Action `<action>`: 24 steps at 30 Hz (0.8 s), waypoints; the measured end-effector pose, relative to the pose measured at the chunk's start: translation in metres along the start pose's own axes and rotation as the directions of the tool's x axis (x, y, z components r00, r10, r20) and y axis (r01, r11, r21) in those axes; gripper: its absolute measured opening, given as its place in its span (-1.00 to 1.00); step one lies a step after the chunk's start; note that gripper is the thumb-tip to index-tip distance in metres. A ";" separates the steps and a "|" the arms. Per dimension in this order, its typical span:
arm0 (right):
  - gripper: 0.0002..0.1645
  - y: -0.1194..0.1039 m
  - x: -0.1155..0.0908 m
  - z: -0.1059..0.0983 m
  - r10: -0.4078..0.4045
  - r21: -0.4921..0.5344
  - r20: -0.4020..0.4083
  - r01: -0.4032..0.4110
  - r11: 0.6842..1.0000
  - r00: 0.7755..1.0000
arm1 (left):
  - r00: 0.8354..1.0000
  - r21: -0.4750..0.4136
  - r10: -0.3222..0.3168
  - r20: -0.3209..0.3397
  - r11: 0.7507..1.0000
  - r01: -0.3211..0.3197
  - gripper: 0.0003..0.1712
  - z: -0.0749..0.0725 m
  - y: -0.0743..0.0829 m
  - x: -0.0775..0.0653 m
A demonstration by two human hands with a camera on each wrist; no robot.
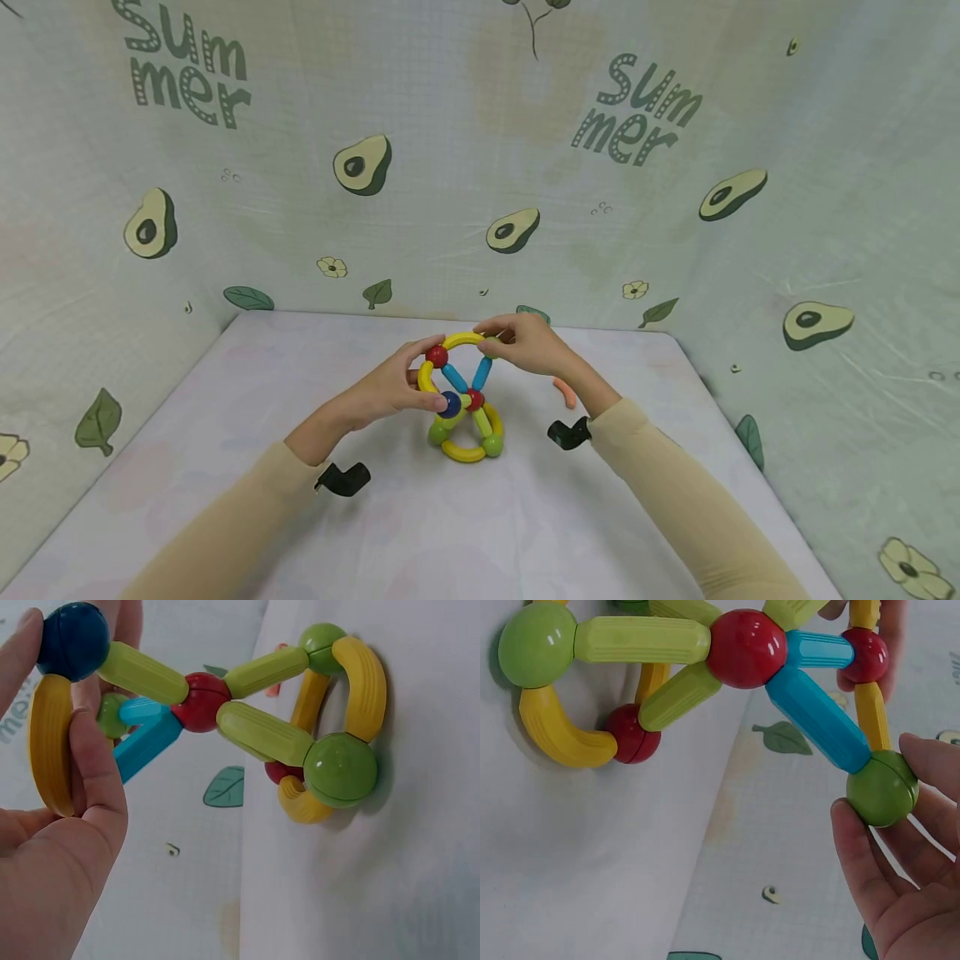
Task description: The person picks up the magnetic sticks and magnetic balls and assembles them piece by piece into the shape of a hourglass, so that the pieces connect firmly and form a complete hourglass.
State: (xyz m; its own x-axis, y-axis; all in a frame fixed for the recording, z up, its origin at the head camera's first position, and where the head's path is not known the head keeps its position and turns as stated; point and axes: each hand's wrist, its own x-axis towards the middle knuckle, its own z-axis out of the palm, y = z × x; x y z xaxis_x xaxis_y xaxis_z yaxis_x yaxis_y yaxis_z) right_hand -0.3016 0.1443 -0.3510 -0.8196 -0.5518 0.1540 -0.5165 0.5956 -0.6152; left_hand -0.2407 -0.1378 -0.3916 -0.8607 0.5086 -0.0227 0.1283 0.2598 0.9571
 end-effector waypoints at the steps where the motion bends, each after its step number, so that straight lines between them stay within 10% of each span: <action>1: -0.56 -0.001 0.000 0.000 0.001 0.000 -0.004 -0.001 1.000 1.000 | 1.000 -0.002 -0.003 -0.005 1.000 0.003 0.18 0.001 0.000 0.000; 24: -0.49 0.014 -0.021 -0.007 0.005 0.025 -0.032 -0.005 1.000 0.999 | 0.999 0.022 -0.014 -0.041 1.000 0.015 0.22 0.002 -0.004 -0.001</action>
State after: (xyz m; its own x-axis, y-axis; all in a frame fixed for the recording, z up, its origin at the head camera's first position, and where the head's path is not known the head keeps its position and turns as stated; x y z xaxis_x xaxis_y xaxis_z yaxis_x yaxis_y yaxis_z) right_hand -0.2933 0.1679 -0.3572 -0.8300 -0.5296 0.1753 -0.5062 0.5831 -0.6354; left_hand -0.2388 -0.1376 -0.3957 -0.8821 0.4704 -0.0241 0.1264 0.2858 0.9499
